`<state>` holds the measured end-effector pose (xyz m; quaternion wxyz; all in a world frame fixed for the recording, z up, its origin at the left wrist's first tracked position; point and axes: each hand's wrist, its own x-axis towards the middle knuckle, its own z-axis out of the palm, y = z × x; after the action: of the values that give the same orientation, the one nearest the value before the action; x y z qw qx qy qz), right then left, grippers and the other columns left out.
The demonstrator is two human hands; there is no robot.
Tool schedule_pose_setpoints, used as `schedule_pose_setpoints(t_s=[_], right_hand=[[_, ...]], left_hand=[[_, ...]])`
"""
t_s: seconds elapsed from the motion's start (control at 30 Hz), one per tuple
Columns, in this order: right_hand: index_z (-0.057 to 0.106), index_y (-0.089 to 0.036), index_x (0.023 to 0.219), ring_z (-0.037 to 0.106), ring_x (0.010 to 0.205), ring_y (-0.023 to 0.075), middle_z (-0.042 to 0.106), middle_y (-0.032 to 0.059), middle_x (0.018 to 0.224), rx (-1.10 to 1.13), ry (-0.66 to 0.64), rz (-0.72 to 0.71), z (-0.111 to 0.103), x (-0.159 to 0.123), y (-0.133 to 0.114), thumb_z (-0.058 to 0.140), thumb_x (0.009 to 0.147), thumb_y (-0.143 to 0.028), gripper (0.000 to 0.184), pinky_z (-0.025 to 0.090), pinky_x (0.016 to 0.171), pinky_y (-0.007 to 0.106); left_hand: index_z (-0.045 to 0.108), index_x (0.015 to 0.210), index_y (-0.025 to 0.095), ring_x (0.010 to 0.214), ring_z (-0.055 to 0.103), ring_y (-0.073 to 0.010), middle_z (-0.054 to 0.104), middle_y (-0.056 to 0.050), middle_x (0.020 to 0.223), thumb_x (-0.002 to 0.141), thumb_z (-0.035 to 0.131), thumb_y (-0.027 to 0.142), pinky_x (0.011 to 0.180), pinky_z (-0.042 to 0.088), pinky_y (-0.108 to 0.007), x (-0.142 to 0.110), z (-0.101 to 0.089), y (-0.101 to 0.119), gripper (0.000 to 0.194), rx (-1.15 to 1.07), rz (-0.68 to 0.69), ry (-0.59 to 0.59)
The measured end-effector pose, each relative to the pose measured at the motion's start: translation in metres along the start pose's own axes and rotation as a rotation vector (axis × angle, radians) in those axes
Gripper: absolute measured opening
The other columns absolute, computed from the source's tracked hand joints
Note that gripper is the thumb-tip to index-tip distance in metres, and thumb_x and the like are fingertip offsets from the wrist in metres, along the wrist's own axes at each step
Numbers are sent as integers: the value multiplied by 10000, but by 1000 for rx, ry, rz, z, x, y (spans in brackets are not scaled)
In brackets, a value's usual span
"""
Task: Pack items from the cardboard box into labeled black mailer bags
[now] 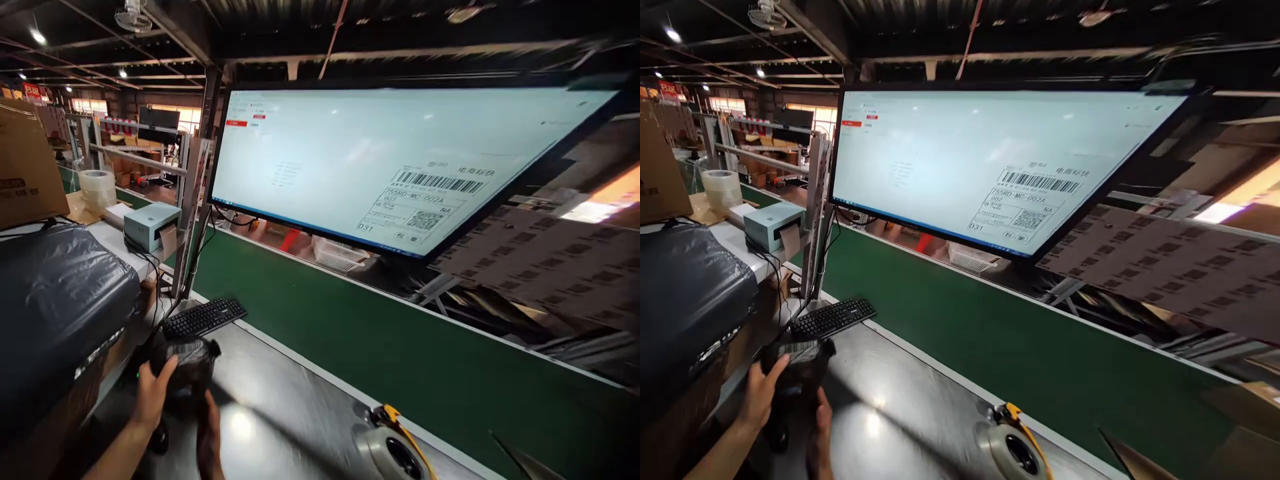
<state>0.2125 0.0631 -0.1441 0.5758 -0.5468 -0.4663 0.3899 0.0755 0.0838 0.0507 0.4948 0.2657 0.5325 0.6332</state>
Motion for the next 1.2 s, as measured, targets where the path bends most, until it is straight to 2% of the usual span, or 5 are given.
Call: schedule_pose_setpoints(t_s=[0.2,0.6,0.9,1.03,1.2], right_hand=[[790,-99,1145,771,1005,290,815,147,1056,242,21,-41,-48,37,-176,776,891,-622,582,636,969,525],[822,-125,961,763,861,249,826,108,935,332,193,139,-64,17,-184,811,855,-546,434,647,844,402],[826,-169,978,817,880,190,854,70,948,18,-165,93,-62,36,-39,264,1081,-666,758,680,853,341],[839,-133,1096,757,1192,244,821,144,1237,-494,-421,-24,-34,103,24,672,967,-319,282,582,1128,394],[705,-187,1464,512,1520,400,554,205,1643,-880,-826,-261,26,157,71,842,850,-272,635,465,1256,562]], left_hand=[[809,897,151,834,779,-240,835,-81,920,655,947,432,847,651,-360,-39,69,37,396,-135,79,-114],[824,890,133,797,738,-207,817,-56,851,714,878,384,778,602,-306,-59,62,27,311,-88,6,-232],[830,829,118,724,698,-197,791,-61,773,621,907,332,729,578,-309,-12,3,-8,308,53,-310,-233],[847,889,119,824,740,-242,819,-85,823,617,889,323,811,583,-339,-16,-29,-31,343,45,-502,-262],[854,911,131,901,772,-271,845,-99,895,646,895,348,897,591,-363,-24,-42,-45,345,24,-539,-127]])
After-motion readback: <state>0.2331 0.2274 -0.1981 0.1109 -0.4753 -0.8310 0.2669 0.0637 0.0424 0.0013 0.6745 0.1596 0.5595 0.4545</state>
